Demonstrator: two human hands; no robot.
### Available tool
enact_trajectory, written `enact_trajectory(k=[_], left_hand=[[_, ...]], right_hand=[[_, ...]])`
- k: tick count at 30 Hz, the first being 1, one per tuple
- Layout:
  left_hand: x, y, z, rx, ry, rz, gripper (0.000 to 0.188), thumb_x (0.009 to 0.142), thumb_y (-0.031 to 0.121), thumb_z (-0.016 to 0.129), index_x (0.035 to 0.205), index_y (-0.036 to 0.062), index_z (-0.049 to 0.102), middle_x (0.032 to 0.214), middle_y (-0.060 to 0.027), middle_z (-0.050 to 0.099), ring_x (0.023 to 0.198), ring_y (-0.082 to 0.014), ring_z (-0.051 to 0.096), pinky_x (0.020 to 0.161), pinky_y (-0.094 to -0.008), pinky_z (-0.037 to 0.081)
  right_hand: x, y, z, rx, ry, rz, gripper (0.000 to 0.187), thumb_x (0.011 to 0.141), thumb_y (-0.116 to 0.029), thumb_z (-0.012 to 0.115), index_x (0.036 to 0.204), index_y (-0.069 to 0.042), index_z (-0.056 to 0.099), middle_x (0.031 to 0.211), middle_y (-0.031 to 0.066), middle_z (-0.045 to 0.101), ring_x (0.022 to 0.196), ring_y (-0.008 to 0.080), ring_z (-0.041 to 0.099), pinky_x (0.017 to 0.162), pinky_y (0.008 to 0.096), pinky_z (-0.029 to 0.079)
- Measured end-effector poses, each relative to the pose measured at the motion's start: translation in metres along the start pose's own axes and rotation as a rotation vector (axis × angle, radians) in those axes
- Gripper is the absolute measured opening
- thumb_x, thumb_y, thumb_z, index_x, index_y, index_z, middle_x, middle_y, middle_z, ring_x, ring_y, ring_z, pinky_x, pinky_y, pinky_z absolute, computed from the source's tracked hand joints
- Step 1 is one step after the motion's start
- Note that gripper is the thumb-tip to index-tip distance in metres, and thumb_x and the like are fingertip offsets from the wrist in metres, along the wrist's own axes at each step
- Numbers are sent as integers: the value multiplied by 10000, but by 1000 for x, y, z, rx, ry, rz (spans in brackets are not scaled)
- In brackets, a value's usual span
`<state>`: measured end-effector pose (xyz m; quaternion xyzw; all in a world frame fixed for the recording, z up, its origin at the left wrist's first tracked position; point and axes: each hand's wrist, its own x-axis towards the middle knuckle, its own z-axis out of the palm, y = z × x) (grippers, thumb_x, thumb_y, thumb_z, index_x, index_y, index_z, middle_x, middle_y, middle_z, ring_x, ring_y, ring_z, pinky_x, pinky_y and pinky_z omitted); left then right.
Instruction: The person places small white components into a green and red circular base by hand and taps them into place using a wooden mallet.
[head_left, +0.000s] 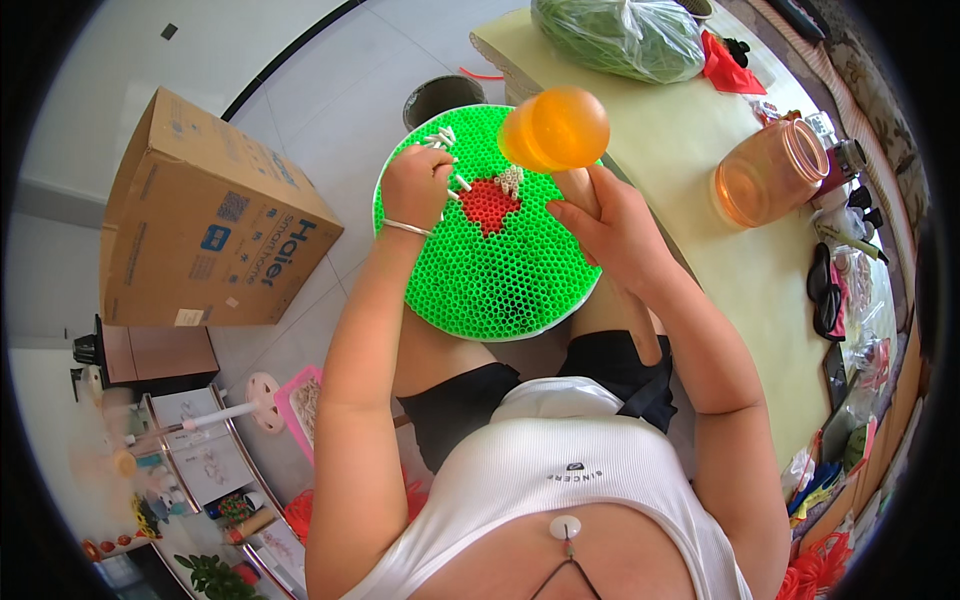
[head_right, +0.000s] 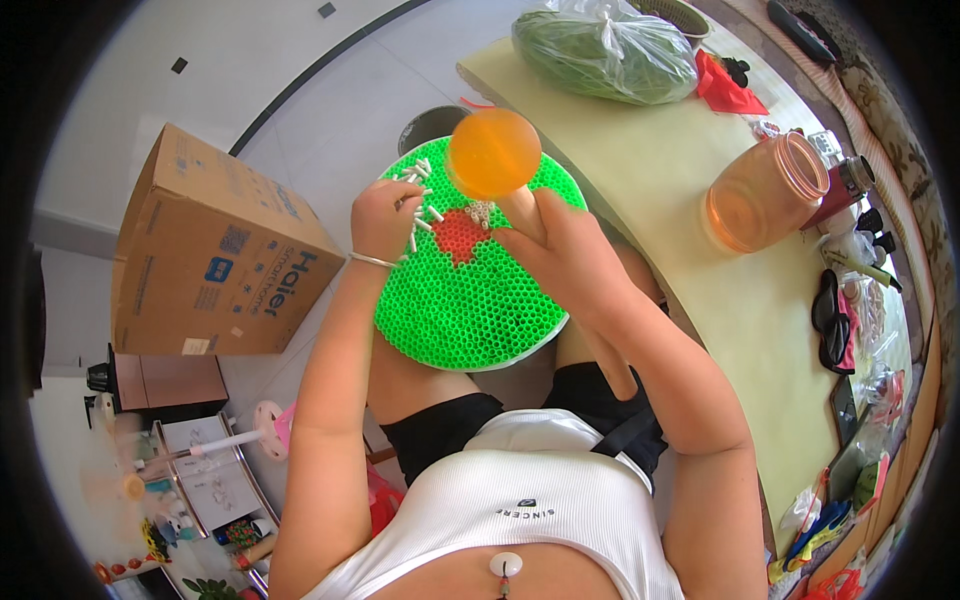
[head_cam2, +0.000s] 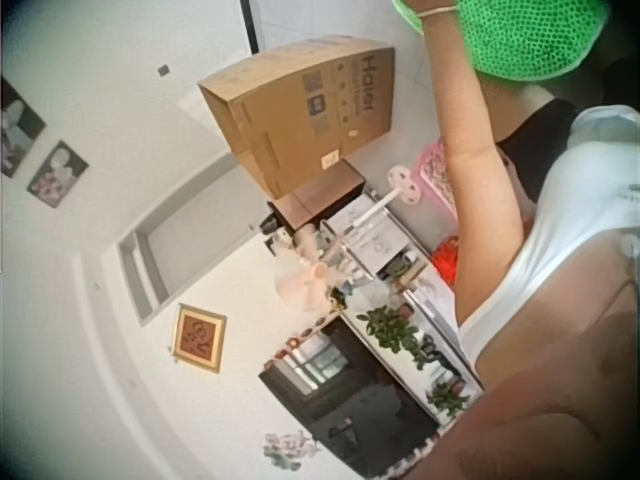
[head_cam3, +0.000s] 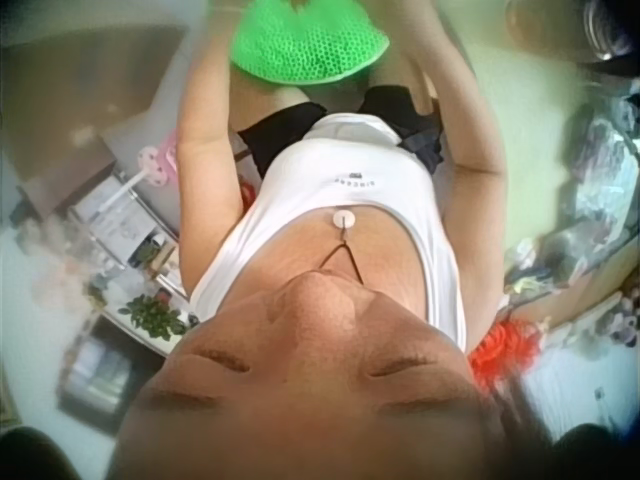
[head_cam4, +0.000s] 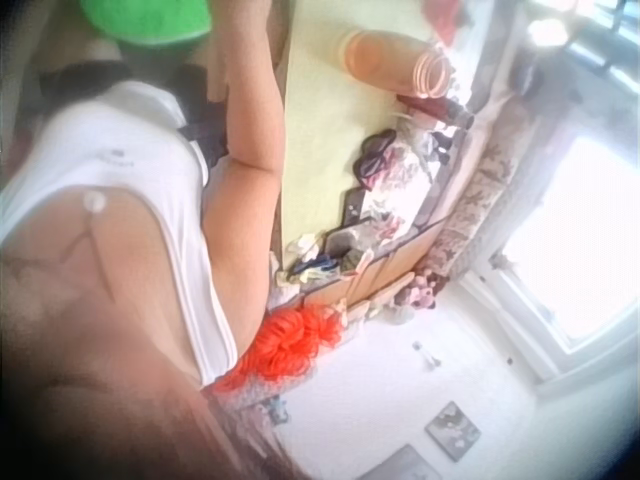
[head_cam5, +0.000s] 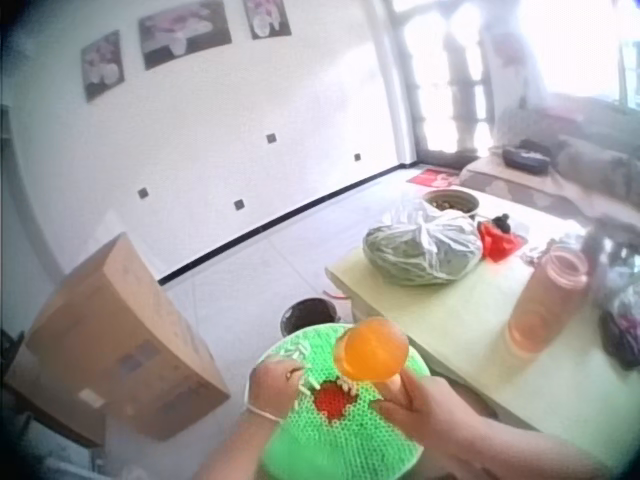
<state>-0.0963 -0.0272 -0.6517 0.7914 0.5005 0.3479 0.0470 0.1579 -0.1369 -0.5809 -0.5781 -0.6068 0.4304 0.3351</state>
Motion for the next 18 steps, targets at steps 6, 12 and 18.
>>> enact_trajectory(k=[6,12,18], left_hand=[[8,0,7,230,-198,268,14,727,94,712,715,95,719,752,-107,596,774,-295,633,673,-422,522],[4,2,7,372,-255,345,61,710,90,746,707,71,688,739,-108,586,741,-294,614,657,-426,509],[-5,23,20,-583,-212,-282,123,797,71,738,912,40,706,870,-100,708,775,-173,676,695,-292,534]], right_hand=[[15,30,27,-477,23,-202,352,906,-296,657,951,12,493,803,216,608,706,354,600,665,443,487],[10,53,11,41,26,162,315,931,-260,647,921,7,480,656,63,532,504,146,533,460,328,435],[7,71,11,229,25,223,292,926,-243,651,901,0,490,657,44,524,463,121,512,418,302,416]])
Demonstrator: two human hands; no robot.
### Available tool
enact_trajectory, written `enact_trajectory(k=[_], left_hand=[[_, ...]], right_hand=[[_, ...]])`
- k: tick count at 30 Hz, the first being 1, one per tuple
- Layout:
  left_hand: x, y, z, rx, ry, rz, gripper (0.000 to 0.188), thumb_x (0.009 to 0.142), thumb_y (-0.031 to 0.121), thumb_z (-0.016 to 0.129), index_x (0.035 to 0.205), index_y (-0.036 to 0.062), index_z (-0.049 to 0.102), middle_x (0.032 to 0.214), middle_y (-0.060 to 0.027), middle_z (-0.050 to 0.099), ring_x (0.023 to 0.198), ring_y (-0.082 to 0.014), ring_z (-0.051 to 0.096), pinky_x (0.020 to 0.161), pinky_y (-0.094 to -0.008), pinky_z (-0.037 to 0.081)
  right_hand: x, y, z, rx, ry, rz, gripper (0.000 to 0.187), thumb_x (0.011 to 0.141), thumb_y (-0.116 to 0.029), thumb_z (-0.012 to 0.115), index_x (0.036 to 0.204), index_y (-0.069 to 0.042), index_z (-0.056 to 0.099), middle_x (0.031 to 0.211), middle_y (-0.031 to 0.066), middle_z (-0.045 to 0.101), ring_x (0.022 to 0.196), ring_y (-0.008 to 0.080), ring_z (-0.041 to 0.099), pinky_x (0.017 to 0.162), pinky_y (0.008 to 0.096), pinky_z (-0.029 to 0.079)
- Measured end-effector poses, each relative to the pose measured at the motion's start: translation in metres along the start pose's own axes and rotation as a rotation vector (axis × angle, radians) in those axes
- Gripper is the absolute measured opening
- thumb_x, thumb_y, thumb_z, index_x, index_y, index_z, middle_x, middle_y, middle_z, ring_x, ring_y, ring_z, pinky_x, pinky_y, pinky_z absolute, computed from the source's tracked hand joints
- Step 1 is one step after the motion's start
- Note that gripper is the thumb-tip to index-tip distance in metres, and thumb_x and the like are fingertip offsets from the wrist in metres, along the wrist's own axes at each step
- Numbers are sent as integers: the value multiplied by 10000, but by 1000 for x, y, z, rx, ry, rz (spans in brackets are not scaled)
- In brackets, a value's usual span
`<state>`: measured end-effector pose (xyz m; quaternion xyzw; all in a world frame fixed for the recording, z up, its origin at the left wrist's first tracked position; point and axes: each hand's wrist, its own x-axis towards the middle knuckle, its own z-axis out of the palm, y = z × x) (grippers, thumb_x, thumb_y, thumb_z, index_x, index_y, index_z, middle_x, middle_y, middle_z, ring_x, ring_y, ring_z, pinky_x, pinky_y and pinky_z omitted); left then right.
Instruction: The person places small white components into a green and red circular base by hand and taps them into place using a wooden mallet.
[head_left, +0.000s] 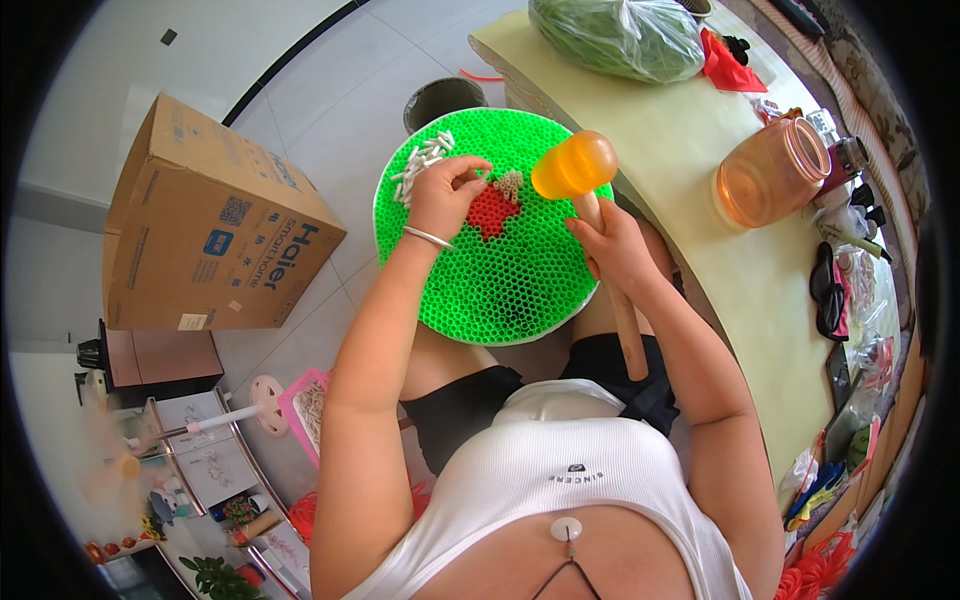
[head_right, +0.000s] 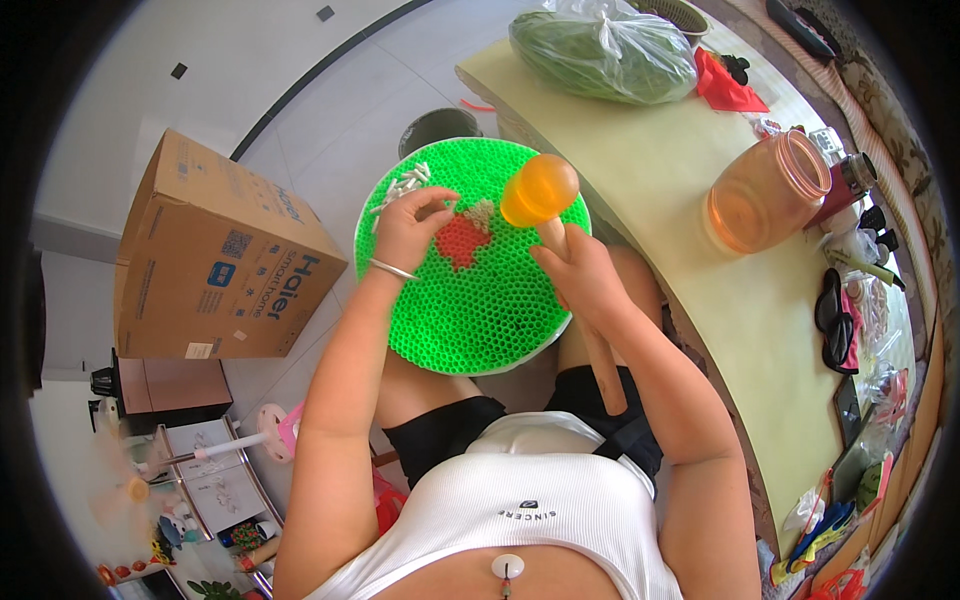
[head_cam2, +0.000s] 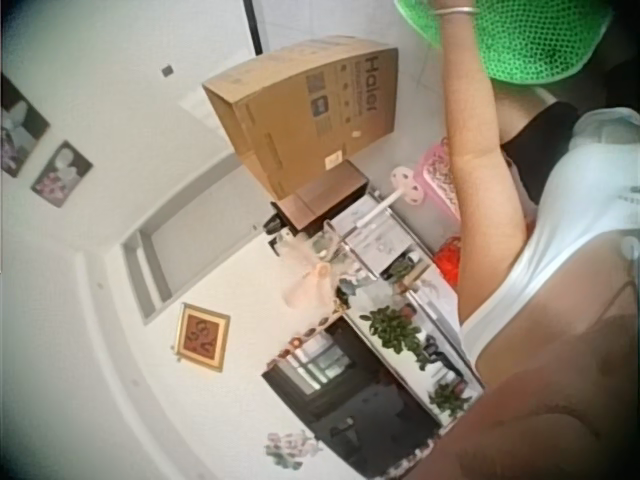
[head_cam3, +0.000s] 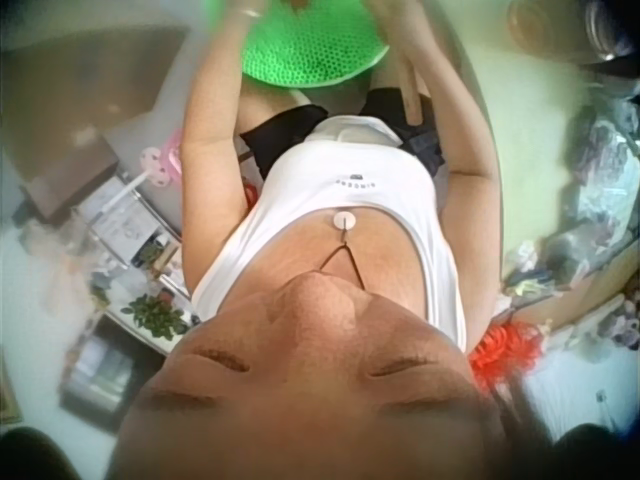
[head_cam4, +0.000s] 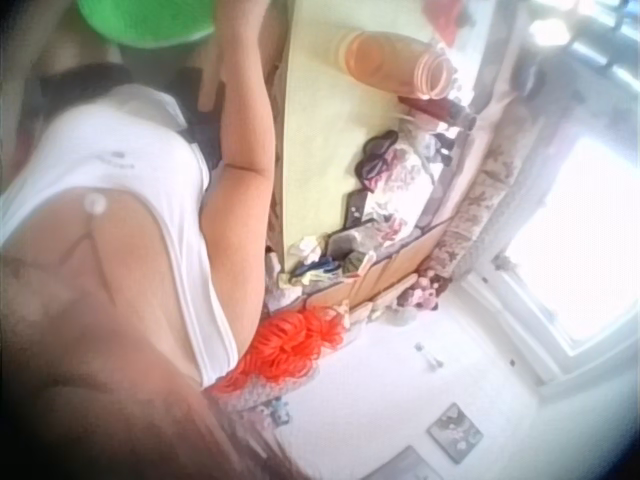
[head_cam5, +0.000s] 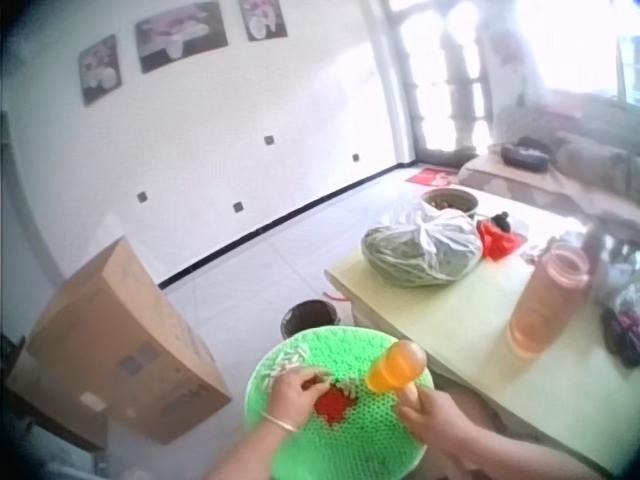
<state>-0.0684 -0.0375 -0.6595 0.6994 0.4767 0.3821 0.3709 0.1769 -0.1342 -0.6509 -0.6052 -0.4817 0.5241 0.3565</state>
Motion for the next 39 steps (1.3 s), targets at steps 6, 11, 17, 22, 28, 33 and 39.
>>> enact_trajectory(k=[6,11,17,22,28,33,39], left_hand=[[-7,-1,20,319,105,104,111,795,77,737,883,14,714,841,-125,724,726,-196,688,688,-304,535],[-7,6,24,502,105,276,74,768,82,724,806,25,696,763,-149,658,707,-307,641,648,-397,510],[-5,4,29,617,103,398,70,769,72,679,715,41,647,685,-159,588,686,-354,602,617,-465,493],[-2,2,30,584,51,302,91,759,103,715,811,36,683,755,-146,648,720,-342,625,655,-431,506],[1,-1,-31,546,213,305,122,761,105,719,870,52,726,809,-113,674,743,-287,638,696,-376,514],[9,3,-33,782,4,336,68,759,128,715,812,90,733,807,-131,644,802,-317,640,700,-428,527],[-1,-4,-20,1101,-76,330,59,719,48,652,670,64,681,784,-142,635,787,-317,656,687,-444,532]], right_hand=[[2,0,-3,44,-15,11,266,932,-230,636,926,-3,497,640,28,516,449,115,509,411,293,418],[2,1,-3,77,-16,20,259,935,-227,630,931,-4,500,636,25,517,444,111,509,409,289,419],[1,0,-2,74,-19,19,268,931,-233,636,928,-2,500,633,30,520,442,115,514,408,290,420],[0,-6,0,-53,-12,4,308,918,-255,657,920,7,494,649,52,542,461,136,532,421,310,434],[-16,-77,15,-229,-43,-284,351,893,-286,678,927,15,503,734,163,597,619,262,599,590,387,498],[8,-38,30,-649,-29,-509,345,899,-285,660,957,24,517,788,223,615,730,378,601,692,454,482],[1,-39,18,-276,-28,-70,309,939,-270,641,940,-5,483,678,69,546,515,147,541,469,338,447]])
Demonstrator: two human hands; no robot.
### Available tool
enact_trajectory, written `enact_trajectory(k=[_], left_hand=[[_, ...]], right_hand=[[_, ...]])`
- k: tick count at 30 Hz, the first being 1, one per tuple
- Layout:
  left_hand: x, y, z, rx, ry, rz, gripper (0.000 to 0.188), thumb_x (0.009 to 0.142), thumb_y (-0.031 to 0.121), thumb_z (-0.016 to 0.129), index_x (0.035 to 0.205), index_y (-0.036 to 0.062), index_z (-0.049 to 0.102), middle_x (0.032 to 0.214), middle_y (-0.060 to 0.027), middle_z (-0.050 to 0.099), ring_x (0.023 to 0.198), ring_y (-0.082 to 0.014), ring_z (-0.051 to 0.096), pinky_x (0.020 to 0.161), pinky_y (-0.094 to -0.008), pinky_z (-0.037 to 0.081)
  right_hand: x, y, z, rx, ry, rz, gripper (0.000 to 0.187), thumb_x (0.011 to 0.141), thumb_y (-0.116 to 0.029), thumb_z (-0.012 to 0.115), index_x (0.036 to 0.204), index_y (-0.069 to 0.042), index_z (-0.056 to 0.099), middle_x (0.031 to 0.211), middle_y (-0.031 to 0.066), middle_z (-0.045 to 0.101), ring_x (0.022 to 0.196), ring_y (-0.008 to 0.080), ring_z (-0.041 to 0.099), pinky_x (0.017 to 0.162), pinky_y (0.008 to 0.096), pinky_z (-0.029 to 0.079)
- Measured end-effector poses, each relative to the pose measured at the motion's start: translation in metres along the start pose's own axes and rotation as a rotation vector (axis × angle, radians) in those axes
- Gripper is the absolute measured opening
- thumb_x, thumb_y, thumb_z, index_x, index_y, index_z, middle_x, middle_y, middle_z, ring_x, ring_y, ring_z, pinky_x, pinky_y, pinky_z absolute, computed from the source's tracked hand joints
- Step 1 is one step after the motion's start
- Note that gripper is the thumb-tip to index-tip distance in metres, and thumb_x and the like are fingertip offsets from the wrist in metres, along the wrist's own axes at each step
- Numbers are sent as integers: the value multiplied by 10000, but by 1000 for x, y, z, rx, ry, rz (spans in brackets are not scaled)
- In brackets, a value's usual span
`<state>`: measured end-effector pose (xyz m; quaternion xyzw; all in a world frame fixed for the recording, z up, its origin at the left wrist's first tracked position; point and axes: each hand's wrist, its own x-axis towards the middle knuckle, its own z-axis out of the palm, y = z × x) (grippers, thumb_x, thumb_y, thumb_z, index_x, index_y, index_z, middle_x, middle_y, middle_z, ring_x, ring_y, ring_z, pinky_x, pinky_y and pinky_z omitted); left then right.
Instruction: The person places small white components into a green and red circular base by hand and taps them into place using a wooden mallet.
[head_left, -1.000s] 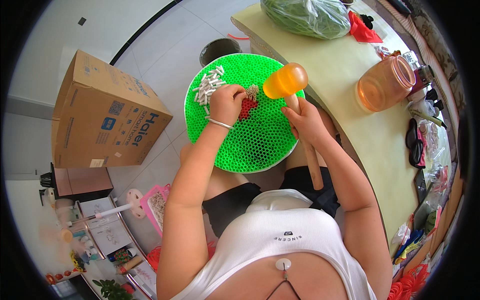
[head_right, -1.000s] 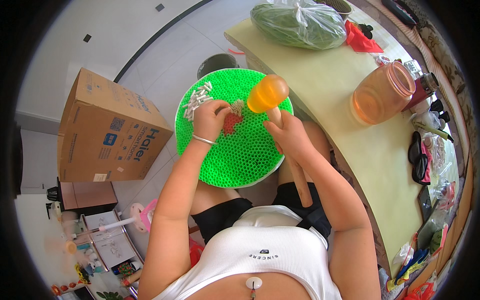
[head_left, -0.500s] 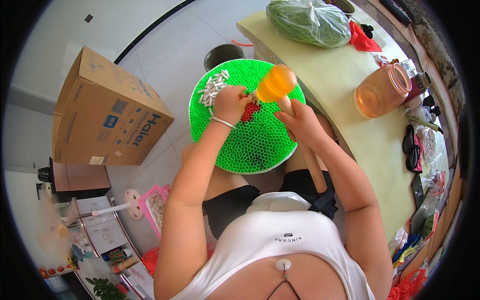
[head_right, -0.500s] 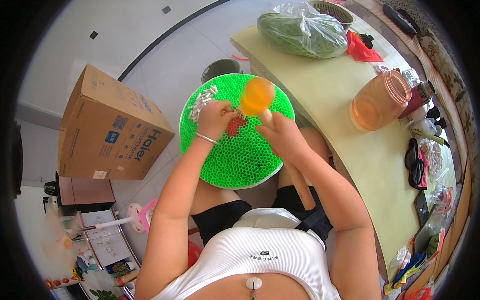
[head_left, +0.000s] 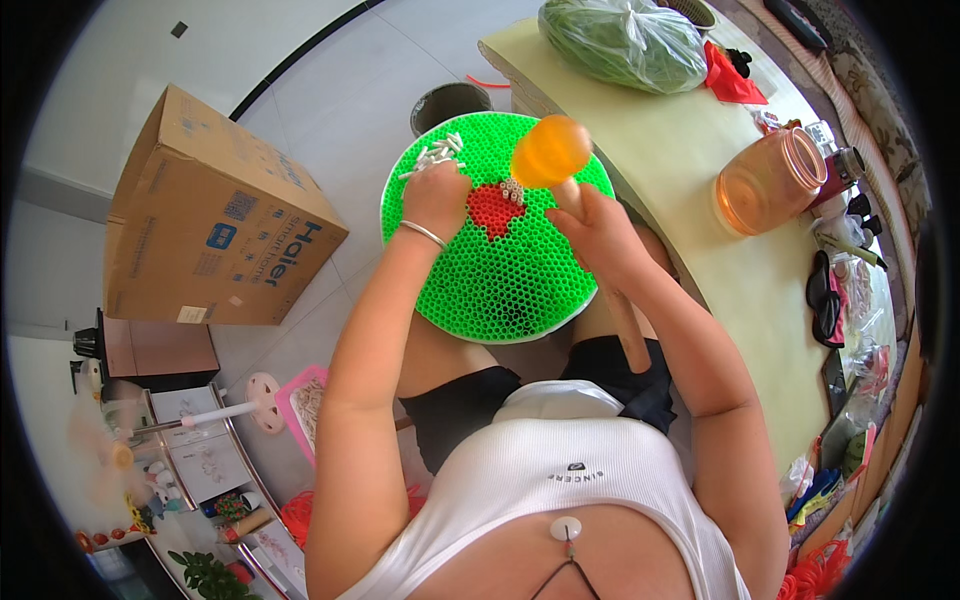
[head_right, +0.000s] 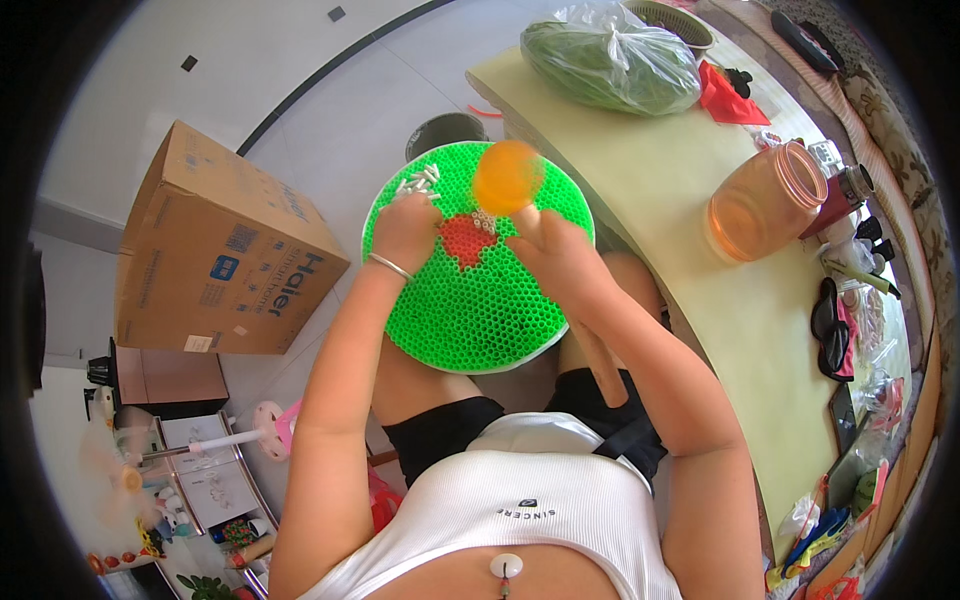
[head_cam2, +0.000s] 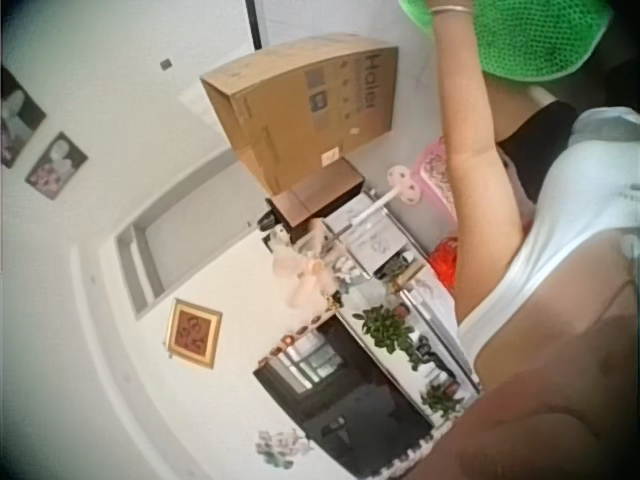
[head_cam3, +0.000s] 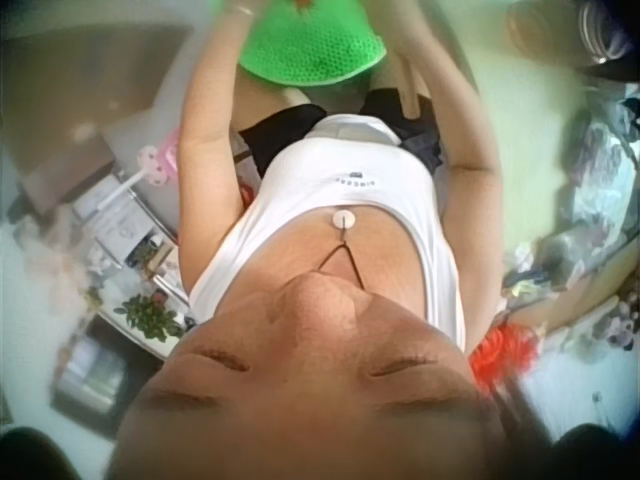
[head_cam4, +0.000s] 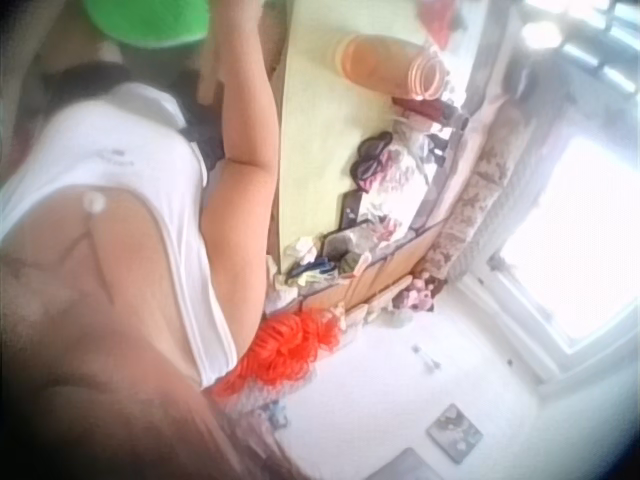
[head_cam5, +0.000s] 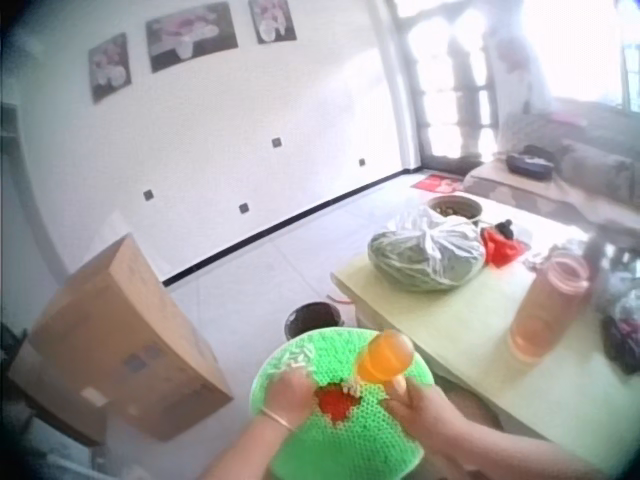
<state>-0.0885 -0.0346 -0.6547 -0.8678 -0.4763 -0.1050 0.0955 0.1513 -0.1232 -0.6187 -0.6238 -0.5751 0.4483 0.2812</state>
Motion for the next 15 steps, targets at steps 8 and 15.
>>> enact_trajectory(k=[8,15], left_hand=[[3,4,-4,-56,38,101,49,734,13,647,722,58,660,781,-130,632,756,-317,644,665,-442,519],[9,21,15,-1063,170,-381,99,792,-7,700,890,3,706,779,-100,664,687,-173,648,639,-298,522]], right_hand=[[0,45,-4,353,55,56,272,933,-230,636,931,4,495,618,38,522,433,121,517,397,301,417],[4,46,-4,386,59,68,258,935,-215,631,935,5,498,611,28,516,419,118,510,384,291,406]])
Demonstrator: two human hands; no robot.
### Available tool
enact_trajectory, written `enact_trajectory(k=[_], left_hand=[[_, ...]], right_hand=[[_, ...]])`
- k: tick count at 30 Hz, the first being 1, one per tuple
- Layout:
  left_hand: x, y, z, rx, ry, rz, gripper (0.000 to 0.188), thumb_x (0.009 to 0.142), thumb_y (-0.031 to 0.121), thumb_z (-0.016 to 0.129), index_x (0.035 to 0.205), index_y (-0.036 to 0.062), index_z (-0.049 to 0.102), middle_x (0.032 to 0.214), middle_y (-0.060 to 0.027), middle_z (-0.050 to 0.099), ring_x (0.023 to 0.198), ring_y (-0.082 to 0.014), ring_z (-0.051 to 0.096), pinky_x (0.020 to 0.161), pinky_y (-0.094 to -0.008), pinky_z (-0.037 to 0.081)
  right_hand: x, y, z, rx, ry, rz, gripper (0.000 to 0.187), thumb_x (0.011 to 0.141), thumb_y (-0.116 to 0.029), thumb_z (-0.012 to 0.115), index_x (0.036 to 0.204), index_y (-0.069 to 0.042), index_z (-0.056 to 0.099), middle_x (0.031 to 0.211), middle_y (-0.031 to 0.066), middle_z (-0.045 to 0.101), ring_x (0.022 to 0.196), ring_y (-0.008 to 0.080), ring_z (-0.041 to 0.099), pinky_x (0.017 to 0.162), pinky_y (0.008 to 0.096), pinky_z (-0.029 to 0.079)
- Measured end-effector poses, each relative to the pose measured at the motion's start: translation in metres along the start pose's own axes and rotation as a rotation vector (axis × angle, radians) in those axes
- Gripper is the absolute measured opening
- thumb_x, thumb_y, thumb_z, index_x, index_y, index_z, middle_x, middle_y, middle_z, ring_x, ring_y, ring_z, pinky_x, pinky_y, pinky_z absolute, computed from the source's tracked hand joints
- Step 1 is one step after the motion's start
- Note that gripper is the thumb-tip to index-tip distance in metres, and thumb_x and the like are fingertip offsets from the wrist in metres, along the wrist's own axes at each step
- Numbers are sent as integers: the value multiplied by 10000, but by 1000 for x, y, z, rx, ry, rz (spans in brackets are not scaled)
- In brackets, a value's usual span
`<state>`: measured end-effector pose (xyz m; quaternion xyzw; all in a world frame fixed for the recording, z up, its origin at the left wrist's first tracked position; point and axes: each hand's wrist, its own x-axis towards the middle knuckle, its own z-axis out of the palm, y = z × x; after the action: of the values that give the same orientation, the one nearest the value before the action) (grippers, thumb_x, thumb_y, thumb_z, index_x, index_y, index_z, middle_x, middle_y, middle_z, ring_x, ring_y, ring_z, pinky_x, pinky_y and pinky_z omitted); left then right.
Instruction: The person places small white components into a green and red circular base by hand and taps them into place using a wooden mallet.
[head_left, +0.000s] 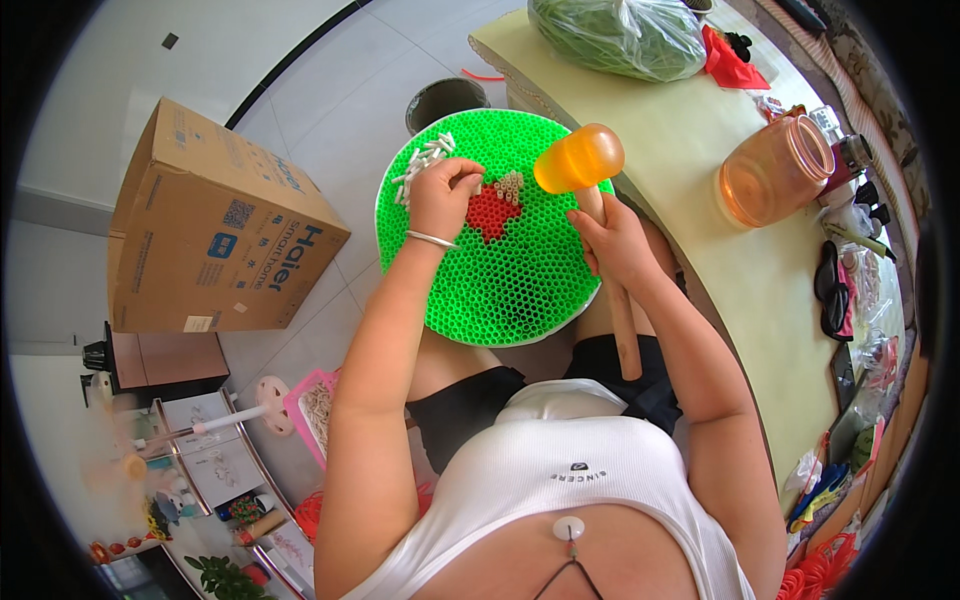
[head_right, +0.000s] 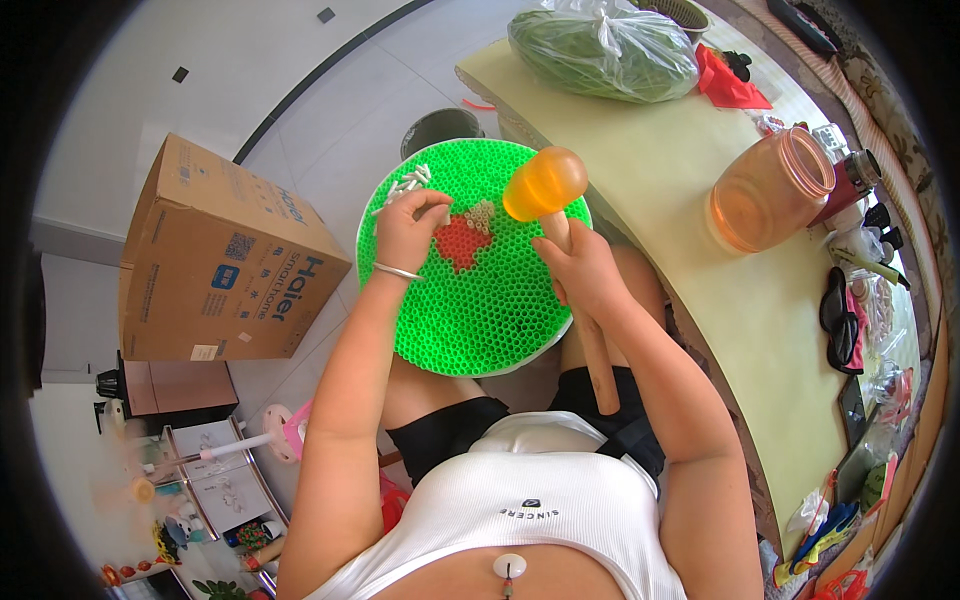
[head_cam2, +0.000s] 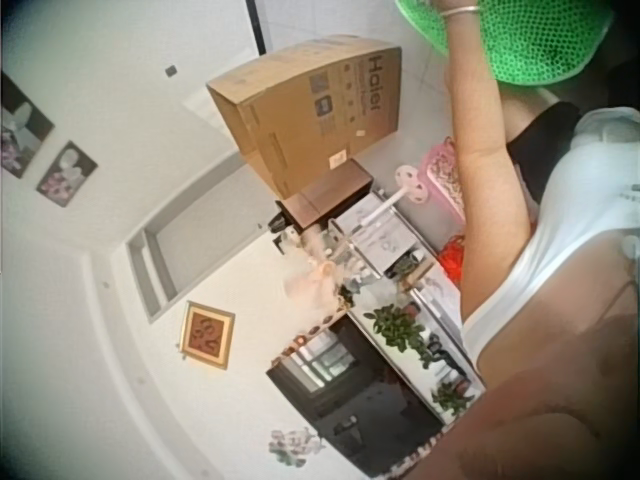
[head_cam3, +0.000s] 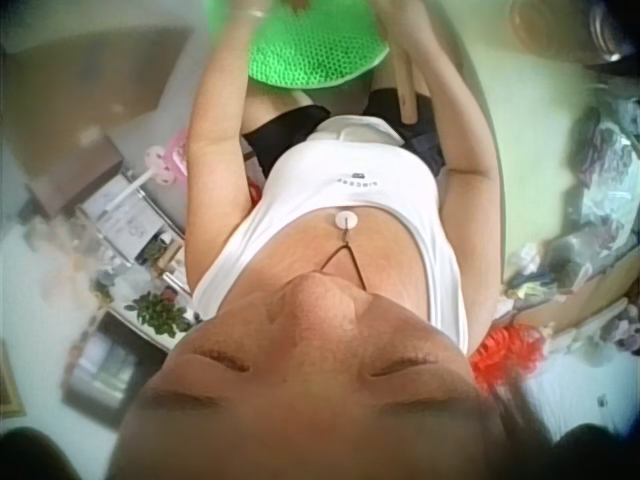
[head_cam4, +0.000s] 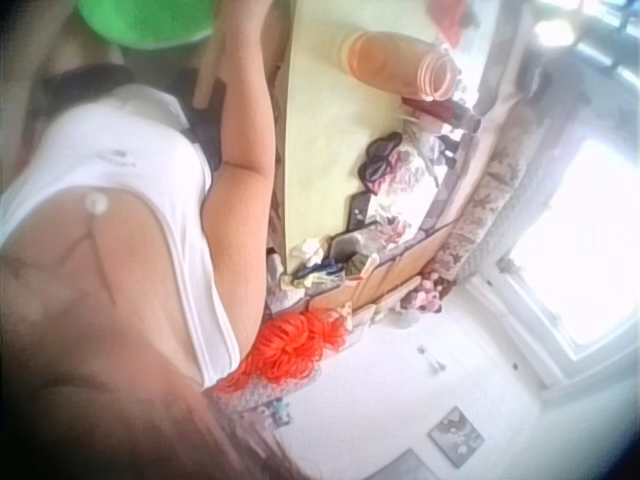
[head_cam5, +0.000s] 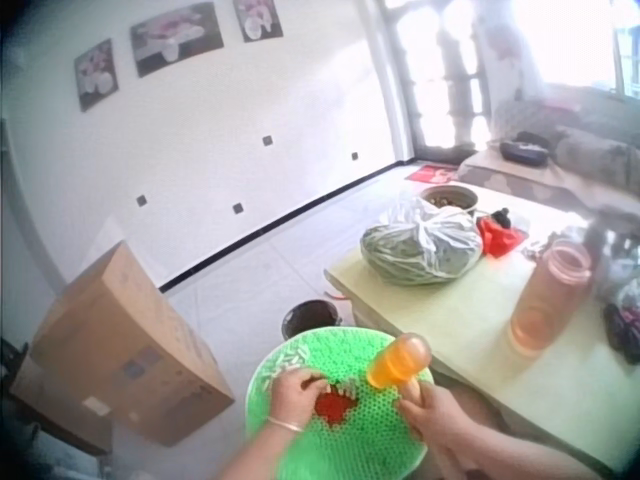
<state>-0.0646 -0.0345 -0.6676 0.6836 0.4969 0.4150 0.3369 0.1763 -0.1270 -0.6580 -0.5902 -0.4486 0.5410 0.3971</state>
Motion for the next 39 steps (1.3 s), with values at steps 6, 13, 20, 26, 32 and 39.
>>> enact_trajectory(k=[6,13,20,26,32,39], left_hand=[[0,-10,10,132,13,38,68,775,5,707,842,11,719,754,-122,679,713,-217,653,660,-329,519],[3,3,9,412,-7,300,98,767,50,722,859,16,723,798,-132,683,736,-266,657,685,-358,514],[0,3,10,457,-11,314,74,767,52,715,837,29,718,797,-137,670,762,-305,643,687,-390,513],[-2,2,13,559,-58,445,33,772,38,628,743,35,645,736,-157,578,743,-351,607,665,-451,503],[-6,2,12,694,-74,523,37,741,19,581,712,38,593,744,-165,557,740,-363,605,658,-462,507],[4,6,12,724,-154,321,111,781,119,676,864,52,707,803,-167,637,797,-361,632,725,-454,513]], right_hand=[[-1,-2,-1,43,-13,7,246,938,-209,625,949,4,504,609,25,516,412,115,503,382,286,403],[-2,-5,-2,64,-10,31,234,944,-207,617,952,-3,504,608,19,513,418,109,504,387,280,406],[-2,-4,-1,70,-7,28,234,944,-213,618,958,-8,505,608,13,511,418,106,503,386,276,406],[-4,-3,2,57,-2,23,239,943,-217,617,957,-7,504,609,16,509,413,110,501,381,282,399],[-1,-3,4,-42,-10,4,262,934,-220,631,938,5,496,613,33,516,424,117,511,390,296,407],[-7,-20,10,-174,-39,-53,301,911,-236,663,918,10,491,655,56,538,457,130,529,405,301,427]])
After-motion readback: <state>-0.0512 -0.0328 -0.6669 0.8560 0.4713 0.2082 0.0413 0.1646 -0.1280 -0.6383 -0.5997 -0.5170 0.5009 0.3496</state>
